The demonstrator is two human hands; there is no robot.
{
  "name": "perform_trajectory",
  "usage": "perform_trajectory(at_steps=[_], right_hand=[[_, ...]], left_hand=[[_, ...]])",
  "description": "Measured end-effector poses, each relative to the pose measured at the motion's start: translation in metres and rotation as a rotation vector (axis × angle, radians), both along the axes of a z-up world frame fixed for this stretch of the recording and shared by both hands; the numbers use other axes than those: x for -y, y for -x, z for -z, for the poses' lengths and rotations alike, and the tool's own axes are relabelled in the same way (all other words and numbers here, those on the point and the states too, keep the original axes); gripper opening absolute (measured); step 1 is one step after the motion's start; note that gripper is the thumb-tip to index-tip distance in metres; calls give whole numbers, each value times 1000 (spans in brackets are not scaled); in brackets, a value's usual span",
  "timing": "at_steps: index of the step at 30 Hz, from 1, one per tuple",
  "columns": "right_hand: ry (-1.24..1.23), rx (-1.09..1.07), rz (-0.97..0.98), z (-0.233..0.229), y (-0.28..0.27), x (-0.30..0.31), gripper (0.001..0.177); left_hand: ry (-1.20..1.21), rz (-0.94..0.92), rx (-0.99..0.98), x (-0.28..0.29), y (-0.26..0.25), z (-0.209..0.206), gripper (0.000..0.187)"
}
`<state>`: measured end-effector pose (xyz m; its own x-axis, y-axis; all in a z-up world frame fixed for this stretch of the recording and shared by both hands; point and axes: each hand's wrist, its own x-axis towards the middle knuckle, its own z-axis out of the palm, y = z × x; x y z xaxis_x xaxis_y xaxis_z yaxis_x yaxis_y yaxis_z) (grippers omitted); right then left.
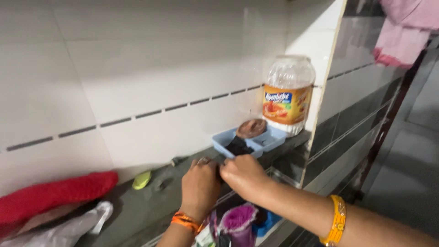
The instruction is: The person wipes a light blue plastic tray with a cloth, then places several small items including a brown sponge, a green sponge, a red scrubber, and a white cloth into the tray on a tiled bathroom shelf.
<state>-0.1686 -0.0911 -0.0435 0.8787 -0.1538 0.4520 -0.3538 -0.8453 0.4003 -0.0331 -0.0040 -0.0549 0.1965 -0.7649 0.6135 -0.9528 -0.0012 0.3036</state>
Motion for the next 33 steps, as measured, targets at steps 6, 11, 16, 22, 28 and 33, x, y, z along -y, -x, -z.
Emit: perform_trajectory(at_steps=[6,11,16,22,28,33], right_hand=[[-94,81,-112,-17,4,-13,12],[-169,476,-201,-70,18,15,19],[-508,511,78,-115,37,72,16],[-601,406,114,-94,39,102,21],[-672,397,40,-78,43,123,18],[-675,376,10,-76,49,129,18]], left_hand=[[-166,-82,-146,1,-9,-17,16],[174,-30,-192,12,-8,-25,23],[204,62,-4,45,9,-35,21],[-149,26,211,100,29,-31,21],[-306,-63,217,130,28,-23,44],[-457,-111,276,143,29,-25,31]])
